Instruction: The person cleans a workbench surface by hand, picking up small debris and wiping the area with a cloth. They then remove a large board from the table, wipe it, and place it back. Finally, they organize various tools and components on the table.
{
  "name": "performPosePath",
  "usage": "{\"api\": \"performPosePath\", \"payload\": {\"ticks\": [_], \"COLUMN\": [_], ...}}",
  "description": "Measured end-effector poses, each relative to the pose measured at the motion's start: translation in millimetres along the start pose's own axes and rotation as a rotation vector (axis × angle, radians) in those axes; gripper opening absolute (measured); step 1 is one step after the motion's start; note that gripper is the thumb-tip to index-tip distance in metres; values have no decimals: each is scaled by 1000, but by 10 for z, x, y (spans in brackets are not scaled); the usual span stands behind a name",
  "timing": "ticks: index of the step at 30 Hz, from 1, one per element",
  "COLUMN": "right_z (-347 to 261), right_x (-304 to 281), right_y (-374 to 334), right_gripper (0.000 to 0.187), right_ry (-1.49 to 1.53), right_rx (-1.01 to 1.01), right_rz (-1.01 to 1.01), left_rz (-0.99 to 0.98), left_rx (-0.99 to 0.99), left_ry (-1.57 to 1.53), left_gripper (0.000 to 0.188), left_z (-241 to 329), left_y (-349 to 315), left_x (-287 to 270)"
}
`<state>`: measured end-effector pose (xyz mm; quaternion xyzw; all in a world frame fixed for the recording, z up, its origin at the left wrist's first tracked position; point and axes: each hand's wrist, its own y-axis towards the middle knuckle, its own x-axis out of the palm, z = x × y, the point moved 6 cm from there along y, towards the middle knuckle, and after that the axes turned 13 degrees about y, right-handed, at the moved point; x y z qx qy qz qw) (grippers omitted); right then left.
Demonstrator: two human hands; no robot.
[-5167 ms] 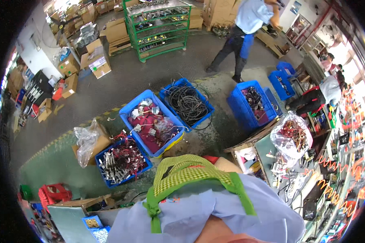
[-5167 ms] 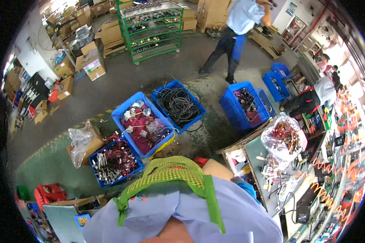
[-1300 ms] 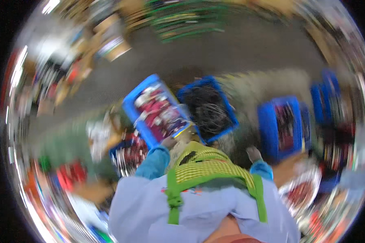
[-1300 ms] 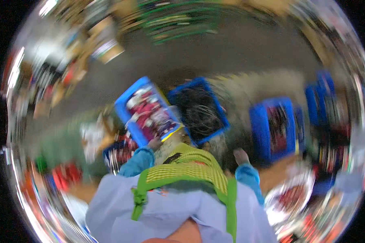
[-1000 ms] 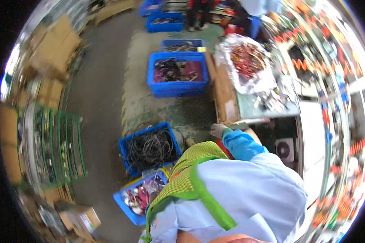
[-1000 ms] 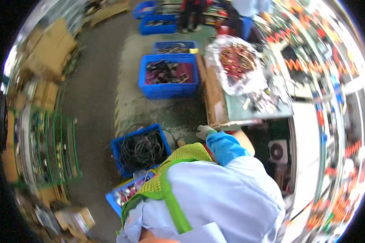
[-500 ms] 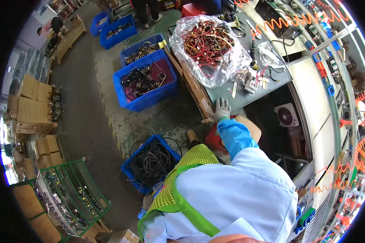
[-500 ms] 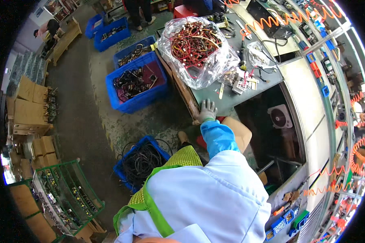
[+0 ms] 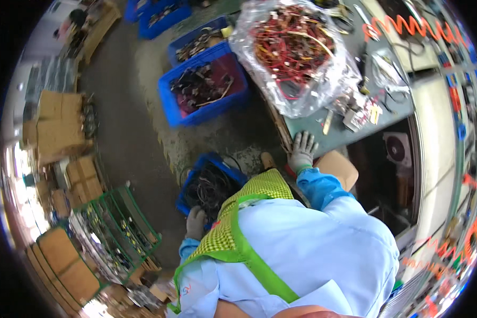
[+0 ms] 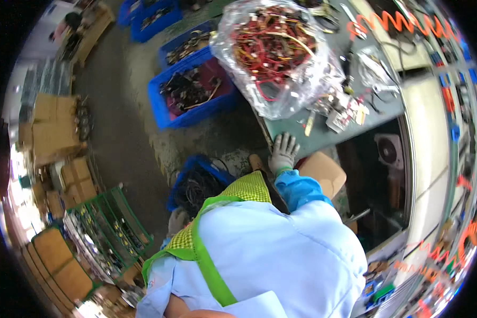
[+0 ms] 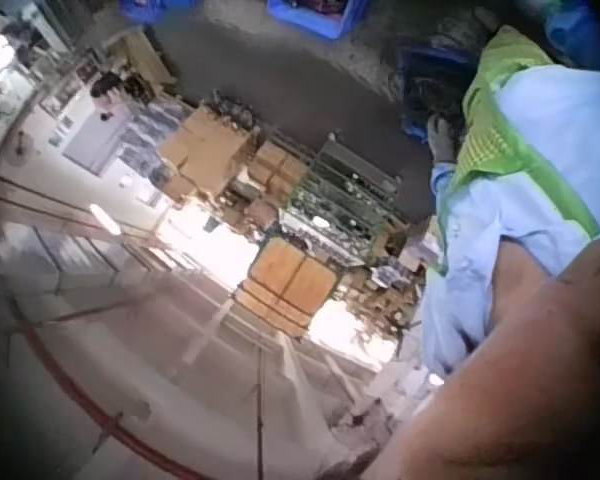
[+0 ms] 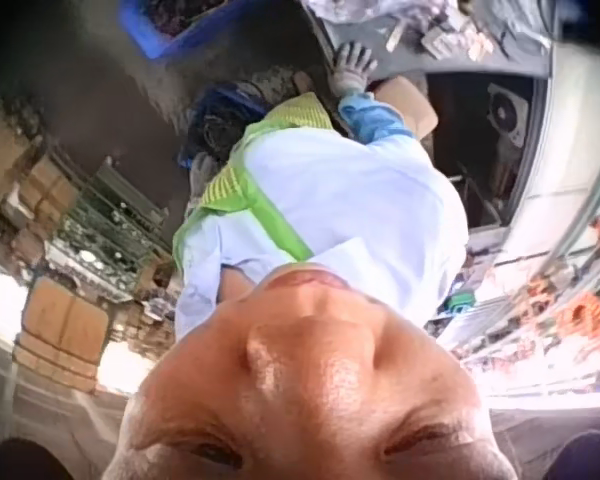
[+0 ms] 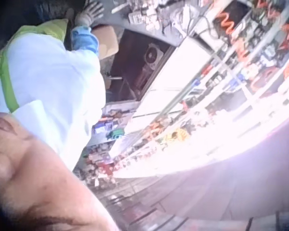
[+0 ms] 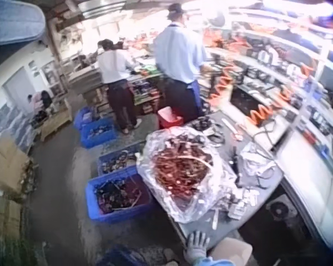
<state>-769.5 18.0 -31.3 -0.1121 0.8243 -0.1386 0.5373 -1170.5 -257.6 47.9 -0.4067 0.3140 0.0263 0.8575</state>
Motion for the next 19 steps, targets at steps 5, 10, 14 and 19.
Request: {"api": "performPosePath", "payload": {"ticks": [5, 10, 14, 19], "right_z": [-4, 175, -107, 923], "right_x": [-18, 148, -509, -541], "right_y": [-2, 103, 1, 183], "right_gripper": [81, 93, 93, 85], "right_ry": [-8, -157, 64, 872], "right_rx": [24, 73, -13, 13], "right_rz": [112, 12, -292, -397], "left_rz": [60, -132, -138, -196], "left_rx": [23, 93, 302, 789], "left_ry": [-27, 4, 263, 474], "left_gripper": [41, 39, 43, 47], "left_z": [250, 824, 1641, 3278], "left_y": [342, 833, 1335, 1769], "left_x": [-76, 261, 70, 489]}}
